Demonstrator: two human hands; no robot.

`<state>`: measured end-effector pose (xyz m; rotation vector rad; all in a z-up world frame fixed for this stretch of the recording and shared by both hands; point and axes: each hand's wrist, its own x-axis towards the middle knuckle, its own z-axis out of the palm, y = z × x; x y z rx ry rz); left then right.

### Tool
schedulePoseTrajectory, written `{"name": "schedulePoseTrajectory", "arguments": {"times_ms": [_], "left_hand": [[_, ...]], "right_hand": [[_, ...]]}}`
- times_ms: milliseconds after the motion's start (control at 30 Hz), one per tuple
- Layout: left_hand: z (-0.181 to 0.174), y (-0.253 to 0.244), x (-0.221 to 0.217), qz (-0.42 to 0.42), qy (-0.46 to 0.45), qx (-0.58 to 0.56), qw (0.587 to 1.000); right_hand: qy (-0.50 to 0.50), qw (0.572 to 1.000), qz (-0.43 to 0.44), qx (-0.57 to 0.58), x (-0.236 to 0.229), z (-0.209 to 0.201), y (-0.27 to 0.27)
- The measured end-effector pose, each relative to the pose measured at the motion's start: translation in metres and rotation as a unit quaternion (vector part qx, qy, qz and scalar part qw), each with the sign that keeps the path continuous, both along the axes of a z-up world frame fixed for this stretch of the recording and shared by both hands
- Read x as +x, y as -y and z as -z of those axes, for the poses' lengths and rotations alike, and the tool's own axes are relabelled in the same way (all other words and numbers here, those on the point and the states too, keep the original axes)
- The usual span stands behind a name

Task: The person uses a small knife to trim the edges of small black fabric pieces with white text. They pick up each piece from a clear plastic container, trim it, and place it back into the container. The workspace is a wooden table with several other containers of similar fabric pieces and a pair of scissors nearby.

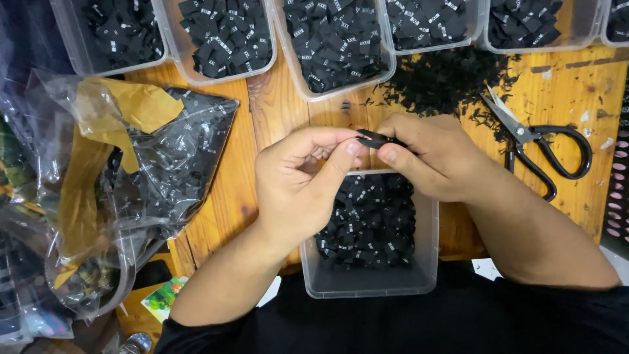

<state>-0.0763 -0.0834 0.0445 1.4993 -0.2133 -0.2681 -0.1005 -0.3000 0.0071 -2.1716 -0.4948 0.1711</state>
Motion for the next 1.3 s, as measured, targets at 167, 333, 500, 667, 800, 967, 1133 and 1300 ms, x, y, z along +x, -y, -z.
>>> {"name": "schedulePoseTrajectory", "arguments": {"times_ms": [167, 333, 500, 667, 800, 967, 1133, 1300], "left_hand": [[0.0039, -0.0009, -0.0011, 0.001, 0.006, -0.013, 1.0], [0.0057, -0.0016, -0.0012, 0.005, 0.02, -0.015, 1.0], [0.0056, -0.0012, -0.0024, 0.004, 0.015, -0.026, 1.0], [0.0051, -0.0014, -0.0029, 0.008, 0.016, -0.03, 0.999], [0.0044, -0.0011, -0.0029, 0.009, 0.026, -0.021, 0.999], [0.0026, -0.0015, -0.0017, 0.009, 0.042, -0.007, 0.999], [0.0012, -0.002, -0.0011, 0.008, 0.057, 0.013, 0.998], [0.0014, -0.0016, -0.0014, 0.01, 0.062, 0.0, 0.998]], "right_hand": [[0.011, 1.0, -0.006, 0.005, -0.0004, 0.0016, 0.0004], [0.011, 1.0, -0.001, 0.002, -0.0006, 0.0013, -0.0001], [0.005, 1.0, -0.006, -0.011, -0.0005, 0.0002, -0.0002], [0.004, 1.0, -0.003, 0.001, -0.001, -0.0001, -0.0007], [0.016, 1.0, -0.004, 0.006, -0.0007, 0.0002, -0.0015], [0.018, 1.0, -0.002, -0.008, -0.0015, 0.0005, -0.0013], [0.024, 1.0, -0.007, -0.005, -0.0009, 0.0004, -0.0017], [0.044, 0.999, -0.006, 0.008, -0.0008, 0.0013, -0.0025]]}}
